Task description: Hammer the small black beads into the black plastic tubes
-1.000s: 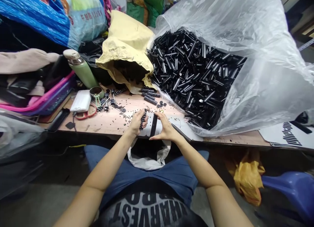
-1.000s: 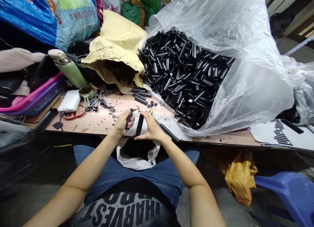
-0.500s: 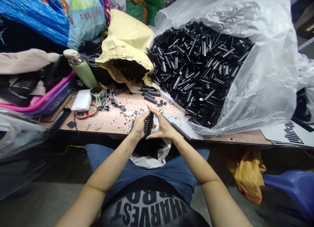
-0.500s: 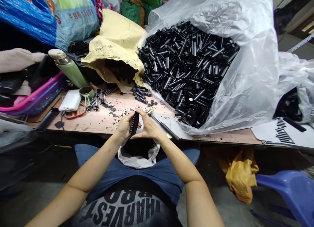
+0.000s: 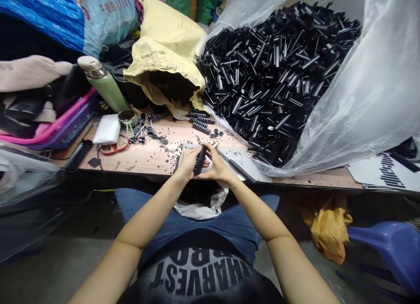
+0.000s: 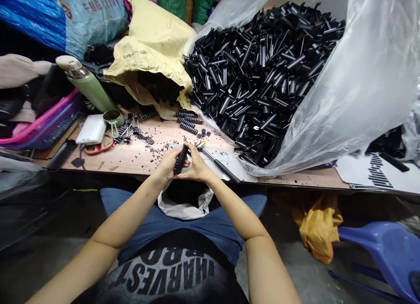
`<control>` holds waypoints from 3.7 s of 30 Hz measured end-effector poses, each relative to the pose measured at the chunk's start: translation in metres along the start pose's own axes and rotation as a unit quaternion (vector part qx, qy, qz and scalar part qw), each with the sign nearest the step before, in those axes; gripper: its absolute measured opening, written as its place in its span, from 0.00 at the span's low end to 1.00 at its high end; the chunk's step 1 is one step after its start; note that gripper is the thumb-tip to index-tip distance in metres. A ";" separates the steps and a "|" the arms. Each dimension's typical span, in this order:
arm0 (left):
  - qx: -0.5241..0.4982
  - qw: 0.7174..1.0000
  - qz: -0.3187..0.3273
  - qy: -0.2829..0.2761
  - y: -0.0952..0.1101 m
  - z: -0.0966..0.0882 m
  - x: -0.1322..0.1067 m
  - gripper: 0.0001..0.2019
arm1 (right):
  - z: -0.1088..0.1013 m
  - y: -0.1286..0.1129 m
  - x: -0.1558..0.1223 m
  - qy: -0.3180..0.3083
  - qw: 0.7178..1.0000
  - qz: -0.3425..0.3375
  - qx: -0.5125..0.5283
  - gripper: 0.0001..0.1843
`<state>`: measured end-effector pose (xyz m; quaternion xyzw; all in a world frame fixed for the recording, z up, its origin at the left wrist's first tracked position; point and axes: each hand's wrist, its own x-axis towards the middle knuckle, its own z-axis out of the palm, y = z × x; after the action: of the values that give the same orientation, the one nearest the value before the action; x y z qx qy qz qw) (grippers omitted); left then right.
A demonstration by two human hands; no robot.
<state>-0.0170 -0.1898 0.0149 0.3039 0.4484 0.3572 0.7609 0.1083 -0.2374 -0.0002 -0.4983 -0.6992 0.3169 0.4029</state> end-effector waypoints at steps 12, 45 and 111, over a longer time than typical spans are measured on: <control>0.533 0.762 0.366 0.013 -0.057 -0.033 0.019 0.21 | 0.023 0.028 -0.013 0.030 0.950 0.079 -0.301 0.46; 0.643 0.677 0.353 -0.065 -0.066 -0.022 0.017 0.23 | 0.001 -0.044 -0.047 -0.019 0.918 0.202 -0.340 0.20; 0.297 0.900 0.311 -0.074 -0.030 -0.029 0.052 0.19 | -0.054 0.023 0.040 0.087 0.888 0.152 -0.426 0.19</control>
<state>-0.0175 -0.1600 -0.0450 0.6651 0.3585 0.4029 0.5165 0.1587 -0.1905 0.0163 -0.7478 -0.6449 0.0021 0.1578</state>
